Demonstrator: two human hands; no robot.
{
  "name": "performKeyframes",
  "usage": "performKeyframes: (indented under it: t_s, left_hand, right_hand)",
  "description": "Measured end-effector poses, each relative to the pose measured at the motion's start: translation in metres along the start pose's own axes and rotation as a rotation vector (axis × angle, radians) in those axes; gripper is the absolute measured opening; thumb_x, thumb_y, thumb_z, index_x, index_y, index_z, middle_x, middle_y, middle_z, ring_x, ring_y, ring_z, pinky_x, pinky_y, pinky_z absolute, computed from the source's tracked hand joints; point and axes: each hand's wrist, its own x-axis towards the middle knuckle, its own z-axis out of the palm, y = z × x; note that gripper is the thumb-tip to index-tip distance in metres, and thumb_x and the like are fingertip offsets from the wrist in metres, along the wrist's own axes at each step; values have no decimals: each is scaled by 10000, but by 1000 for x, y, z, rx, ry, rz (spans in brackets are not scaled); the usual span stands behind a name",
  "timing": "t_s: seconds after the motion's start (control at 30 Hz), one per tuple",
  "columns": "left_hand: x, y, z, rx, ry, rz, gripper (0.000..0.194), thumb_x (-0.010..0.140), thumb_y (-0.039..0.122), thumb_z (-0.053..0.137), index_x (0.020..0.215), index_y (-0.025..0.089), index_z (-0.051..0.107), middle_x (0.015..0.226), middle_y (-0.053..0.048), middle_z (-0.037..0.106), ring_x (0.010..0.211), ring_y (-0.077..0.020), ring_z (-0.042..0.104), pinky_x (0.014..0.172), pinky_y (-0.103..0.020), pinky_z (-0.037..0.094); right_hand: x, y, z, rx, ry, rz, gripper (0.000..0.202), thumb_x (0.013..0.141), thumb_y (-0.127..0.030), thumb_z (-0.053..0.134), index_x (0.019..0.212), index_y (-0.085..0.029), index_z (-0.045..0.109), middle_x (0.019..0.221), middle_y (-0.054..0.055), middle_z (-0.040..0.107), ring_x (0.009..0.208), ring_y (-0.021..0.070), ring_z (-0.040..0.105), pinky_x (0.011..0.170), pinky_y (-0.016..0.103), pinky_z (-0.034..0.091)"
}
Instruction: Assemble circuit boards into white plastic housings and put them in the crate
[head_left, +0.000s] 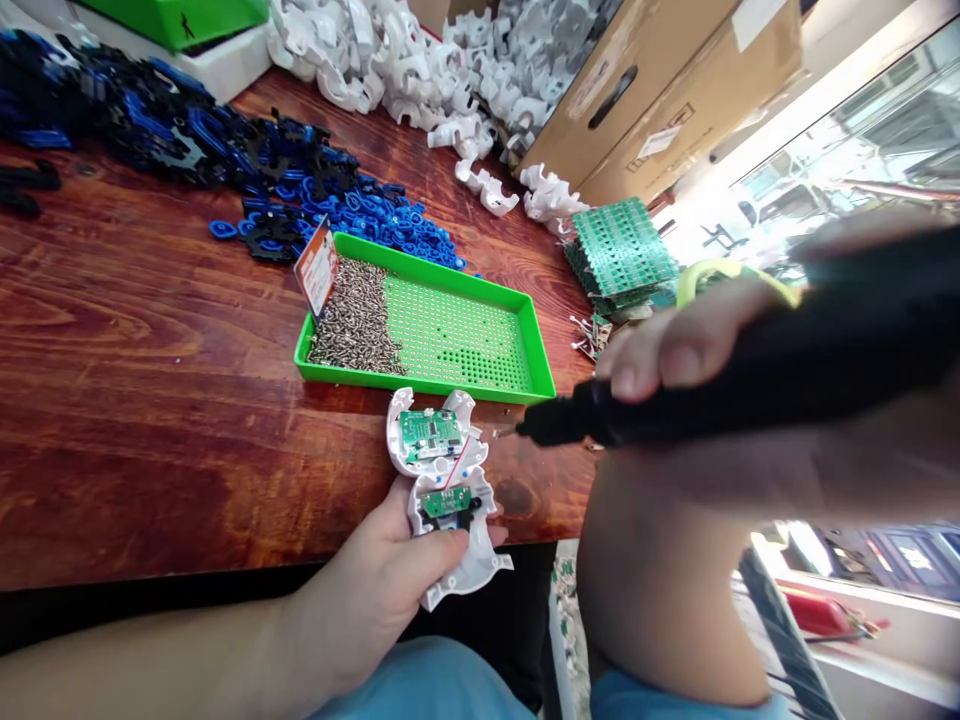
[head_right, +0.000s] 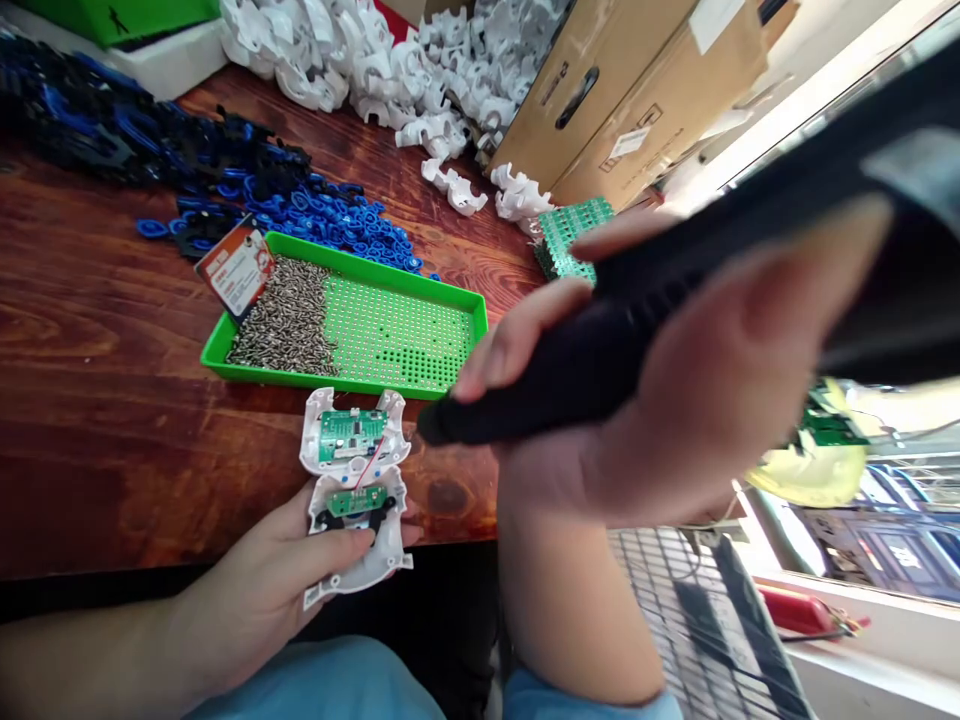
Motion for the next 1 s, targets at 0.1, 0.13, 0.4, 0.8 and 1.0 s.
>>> performKeyframes:
  t_s: [0.1,0.13,0.4,0.8,1.0]
  left_hand:
    - [1,-1,1,20,-13,37,351,776,202,737,1111,203,631,932,-19,770,942,-209,707,824,-292,498]
    - [1,-2,1,31,-21,49,382,784,195,726,1150,206,617,968,-20,770,985,-215,700,832,-290,494]
    - [3,-10,-4,42,-37,72,513,821,211,706,1299,214,520,1125,-32,744,1166,-242,632,901,-303,474]
    - [2,-14,-3,42,-24,141,655,868,156,627,1460,266,369,1157,-17,733,1130,-217,649,992,-323,452]
    - [1,-14,-1,41,12,149,440,840,177,658,1267,221,563,1112,-30,741,1026,-210,678,937,-314,476]
  right_hand:
    - [-29,-7,-12,8,-97,-67,205,906,-449,586,897,-247,617,572,-31,594,456,170,570,442,319,489]
    - [-36,-6,-12,22,-87,-72,211,924,-441,568,914,-238,627,579,-28,599,460,158,574,452,306,494]
    - [-46,4,-4,121,-5,-24,300,961,-463,499,889,-199,620,538,-14,601,445,133,575,462,271,501]
    - [-48,3,6,139,41,41,442,925,-580,480,739,-202,612,465,12,567,384,160,534,425,301,475]
    - [-50,8,7,190,64,31,487,891,-635,495,726,-202,643,426,21,542,363,155,504,393,278,443]
